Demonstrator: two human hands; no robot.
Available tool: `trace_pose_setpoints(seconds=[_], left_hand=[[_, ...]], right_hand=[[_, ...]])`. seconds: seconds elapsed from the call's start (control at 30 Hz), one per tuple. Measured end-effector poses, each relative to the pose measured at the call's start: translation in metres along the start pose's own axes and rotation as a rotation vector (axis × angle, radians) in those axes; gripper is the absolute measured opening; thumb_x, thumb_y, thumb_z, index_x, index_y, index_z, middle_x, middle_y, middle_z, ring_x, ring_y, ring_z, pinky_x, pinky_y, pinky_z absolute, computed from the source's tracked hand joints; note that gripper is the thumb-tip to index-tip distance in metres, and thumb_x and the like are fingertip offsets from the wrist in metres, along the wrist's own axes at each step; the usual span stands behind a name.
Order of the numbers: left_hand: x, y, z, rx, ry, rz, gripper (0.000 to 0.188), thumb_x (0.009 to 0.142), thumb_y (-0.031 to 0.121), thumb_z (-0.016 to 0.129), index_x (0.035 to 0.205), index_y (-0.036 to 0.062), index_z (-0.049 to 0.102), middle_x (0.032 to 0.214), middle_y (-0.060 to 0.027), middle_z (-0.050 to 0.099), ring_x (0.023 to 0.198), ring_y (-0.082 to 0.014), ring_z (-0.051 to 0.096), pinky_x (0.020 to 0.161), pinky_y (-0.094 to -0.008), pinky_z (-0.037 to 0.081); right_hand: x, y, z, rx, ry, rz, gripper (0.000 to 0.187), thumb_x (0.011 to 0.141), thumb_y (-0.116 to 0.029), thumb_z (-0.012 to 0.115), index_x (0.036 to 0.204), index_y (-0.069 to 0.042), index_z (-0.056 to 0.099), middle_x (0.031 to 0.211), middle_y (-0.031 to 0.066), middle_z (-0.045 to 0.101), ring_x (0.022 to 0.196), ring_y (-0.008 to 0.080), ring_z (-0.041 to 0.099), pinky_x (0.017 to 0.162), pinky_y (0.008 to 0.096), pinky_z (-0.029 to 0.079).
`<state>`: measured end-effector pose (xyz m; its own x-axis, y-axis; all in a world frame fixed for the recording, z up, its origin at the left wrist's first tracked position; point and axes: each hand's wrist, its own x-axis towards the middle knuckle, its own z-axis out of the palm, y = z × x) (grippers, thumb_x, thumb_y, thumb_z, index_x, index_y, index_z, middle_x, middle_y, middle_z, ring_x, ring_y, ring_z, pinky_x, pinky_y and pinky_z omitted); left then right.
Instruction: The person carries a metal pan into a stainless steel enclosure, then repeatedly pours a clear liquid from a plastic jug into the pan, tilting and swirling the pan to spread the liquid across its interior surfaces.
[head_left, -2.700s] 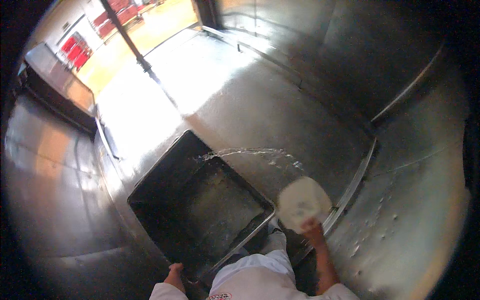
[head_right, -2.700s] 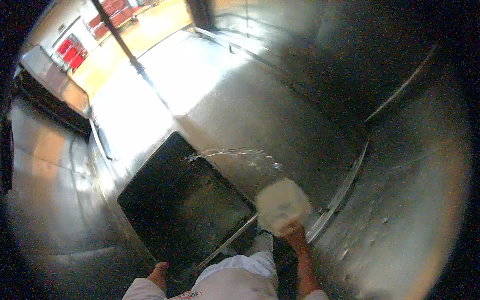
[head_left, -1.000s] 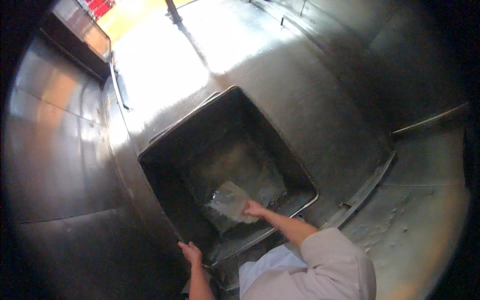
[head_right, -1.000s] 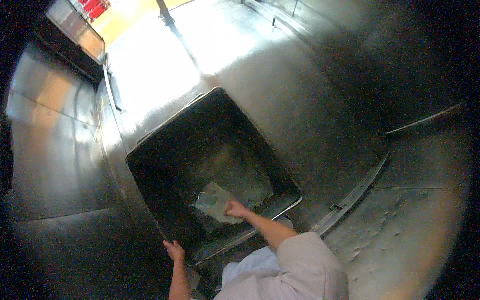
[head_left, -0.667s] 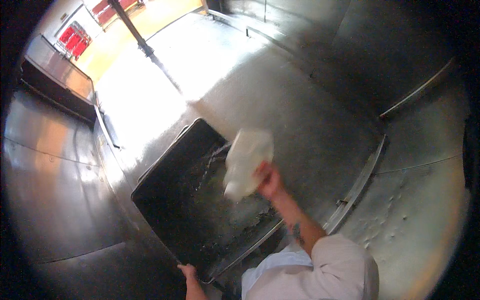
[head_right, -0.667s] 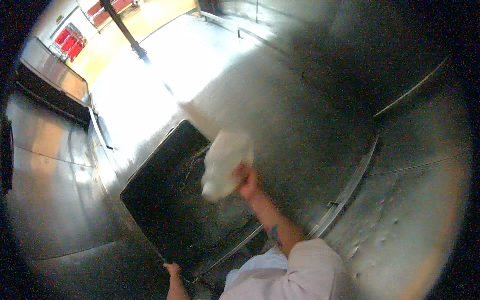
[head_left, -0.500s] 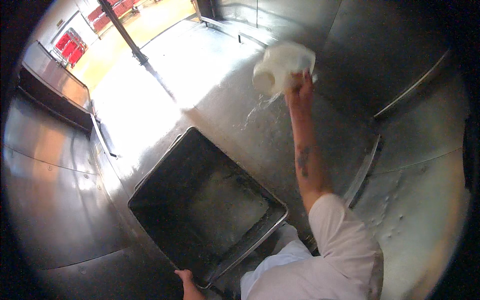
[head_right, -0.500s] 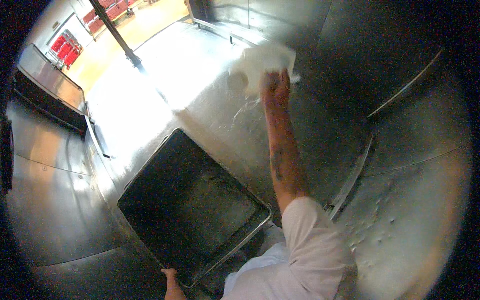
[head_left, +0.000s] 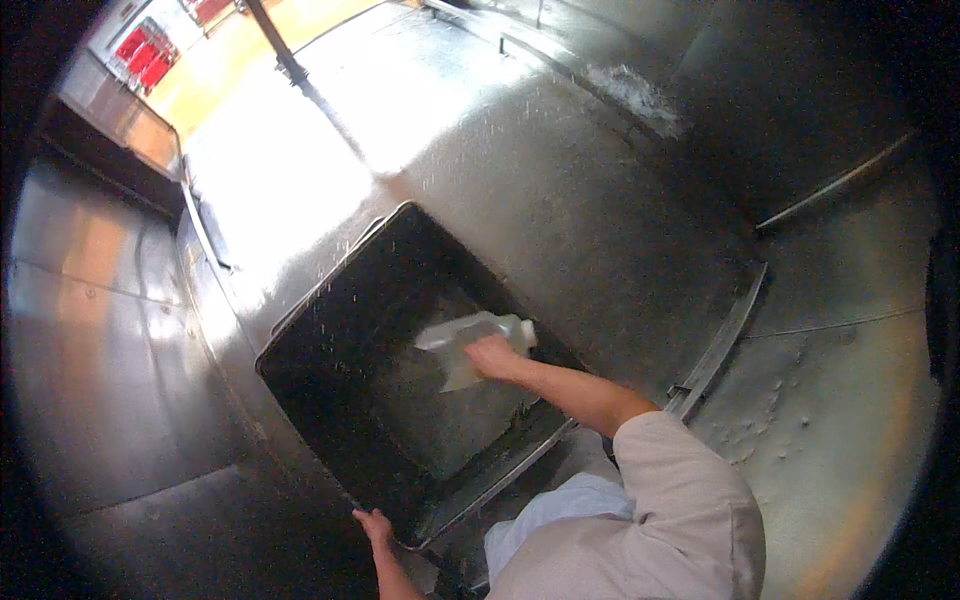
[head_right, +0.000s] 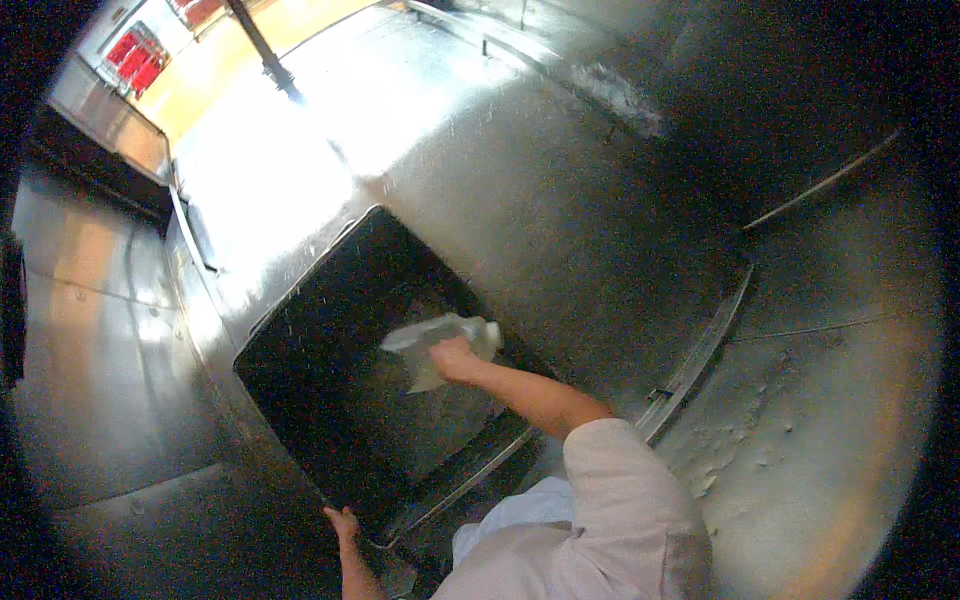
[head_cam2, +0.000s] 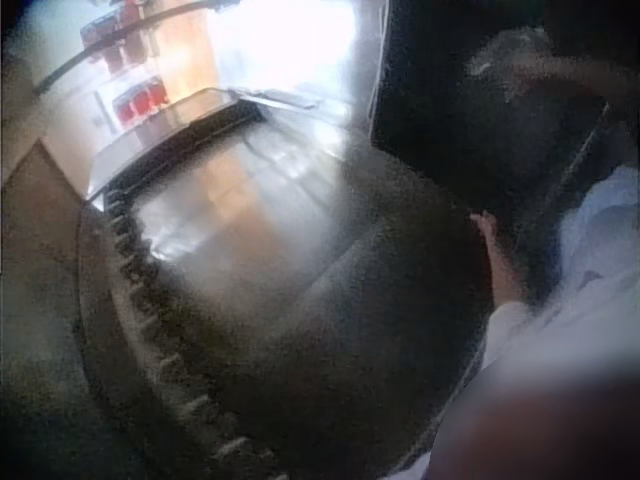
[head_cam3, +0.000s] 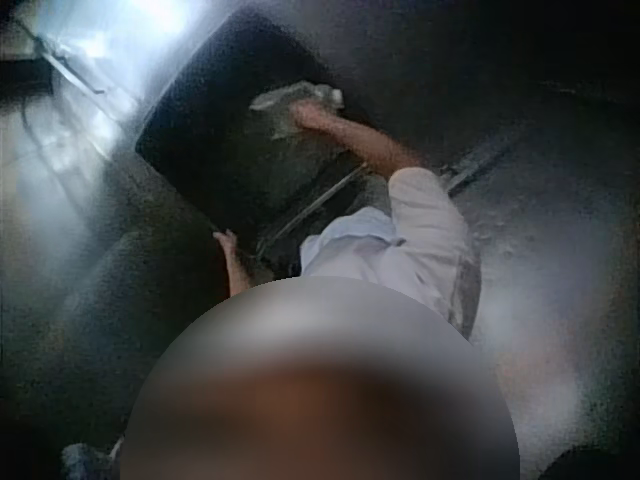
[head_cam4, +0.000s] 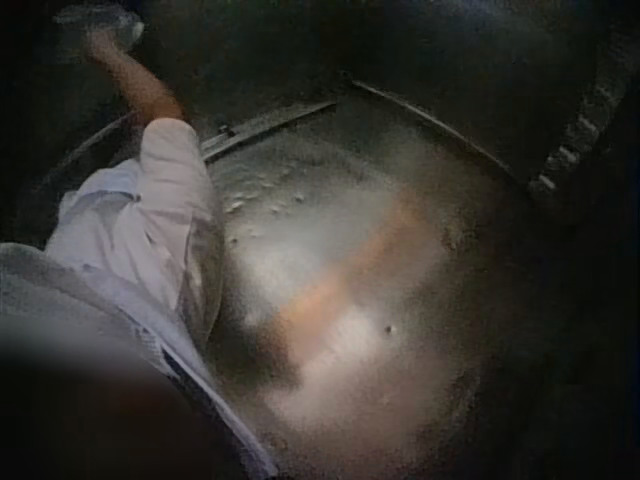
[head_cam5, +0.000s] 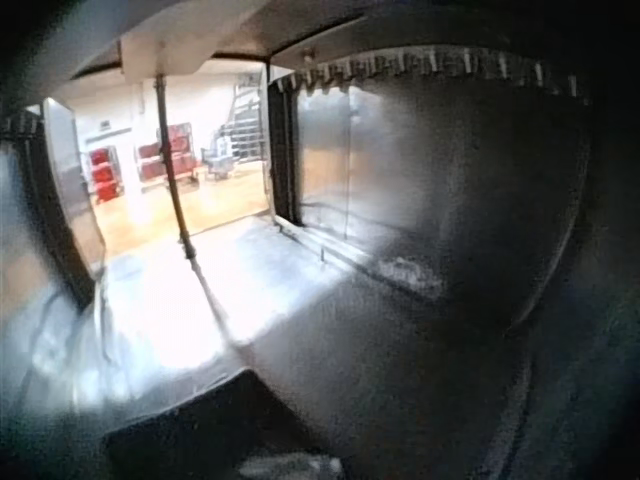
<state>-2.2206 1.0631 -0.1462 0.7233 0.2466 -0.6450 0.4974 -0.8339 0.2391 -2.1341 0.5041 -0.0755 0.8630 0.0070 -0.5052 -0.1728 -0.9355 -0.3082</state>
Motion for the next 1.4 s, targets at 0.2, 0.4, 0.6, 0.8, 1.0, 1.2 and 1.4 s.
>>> trace_pose_setpoints(seconds=[0.2,0.4,0.6,0.8,1.0,1.2,1.4], left_hand=[[-0.017,0.062,-0.027,-0.009,0.052,0.052,0.064,0.093,0.012,0.050,0.143,-0.0038,0.014,0.134,-0.0309,0.043,0.123,-0.0426,0.045,0.101,-0.0443,0.037],[-0.012,0.051,-0.009,0.044,0.120,0.089,0.062,0.093,0.014,0.050,0.142,-0.0049,0.016,0.127,-0.0311,0.050,0.115,-0.0442,0.051,0.096,-0.0459,0.041],[-0.046,0.051,-0.010,0.019,0.030,-0.015,0.067,0.093,0.016,0.049,0.143,-0.0056,0.011,0.130,-0.0305,0.048,0.116,-0.0431,0.051,0.099,-0.0451,0.040],[-0.058,0.008,0.013,0.062,-0.043,-0.102,0.078,0.088,0.020,0.057,0.142,-0.0060,0.008,0.131,-0.0320,0.046,0.120,-0.0431,0.048,0.101,-0.0430,0.039],[0.004,0.028,0.016,0.118,-0.247,-0.042,0.090,0.083,0.023,0.064,0.140,-0.0074,0.001,0.133,-0.0280,0.046,0.121,-0.0391,0.049,0.104,-0.0398,0.038],[0.061,-0.001,0.010,1.517,-0.738,0.302,0.077,0.086,0.035,0.061,0.143,0.0089,0.016,0.134,-0.0138,0.051,0.119,-0.0331,0.052,0.104,-0.0466,0.035],[0.064,0.023,-0.024,0.820,-0.370,-0.299,0.066,0.087,0.042,0.057,0.139,0.0102,0.031,0.136,-0.0136,0.048,0.124,-0.0320,0.047,0.104,-0.0509,0.031]], right_hand=[[0.012,0.003,0.150,-0.180,-0.081,0.080,0.021,0.070,-0.017,0.065,0.089,-0.009,0.065,0.088,0.0120,0.068,0.087,0.0331,0.065,0.072,0.0478,0.049],[0.029,-0.045,0.201,0.387,-0.203,0.085,0.028,0.073,-0.015,0.066,0.099,-0.007,0.064,0.094,0.0097,0.068,0.089,0.0250,0.064,0.080,0.0398,0.048],[-0.017,-0.073,0.159,1.118,-0.273,0.196,0.047,0.072,-0.014,0.075,0.116,-0.006,0.060,0.104,0.0046,0.067,0.096,0.0143,0.059,0.086,0.0331,0.046],[-0.155,-0.055,0.025,1.661,0.219,0.030,0.043,0.075,-0.010,0.075,0.114,-0.005,0.056,0.110,0.0028,0.061,0.102,0.0166,0.056,0.090,0.0345,0.045],[-0.278,0.065,0.009,0.800,0.746,0.280,0.025,0.078,-0.013,0.073,0.096,-0.006,0.057,0.089,0.0029,0.059,0.086,0.0143,0.056,0.080,0.0317,0.047],[-0.449,0.101,0.064,1.230,0.895,0.741,0.025,0.078,-0.015,0.073,0.096,-0.004,0.059,0.090,0.0070,0.062,0.086,0.0186,0.059,0.078,0.0337,0.049],[-0.598,0.097,0.198,1.007,0.317,1.516,0.046,0.067,-0.010,0.075,0.110,-0.003,0.061,0.100,0.0109,0.064,0.090,0.0227,0.061,0.079,0.0386,0.049]])
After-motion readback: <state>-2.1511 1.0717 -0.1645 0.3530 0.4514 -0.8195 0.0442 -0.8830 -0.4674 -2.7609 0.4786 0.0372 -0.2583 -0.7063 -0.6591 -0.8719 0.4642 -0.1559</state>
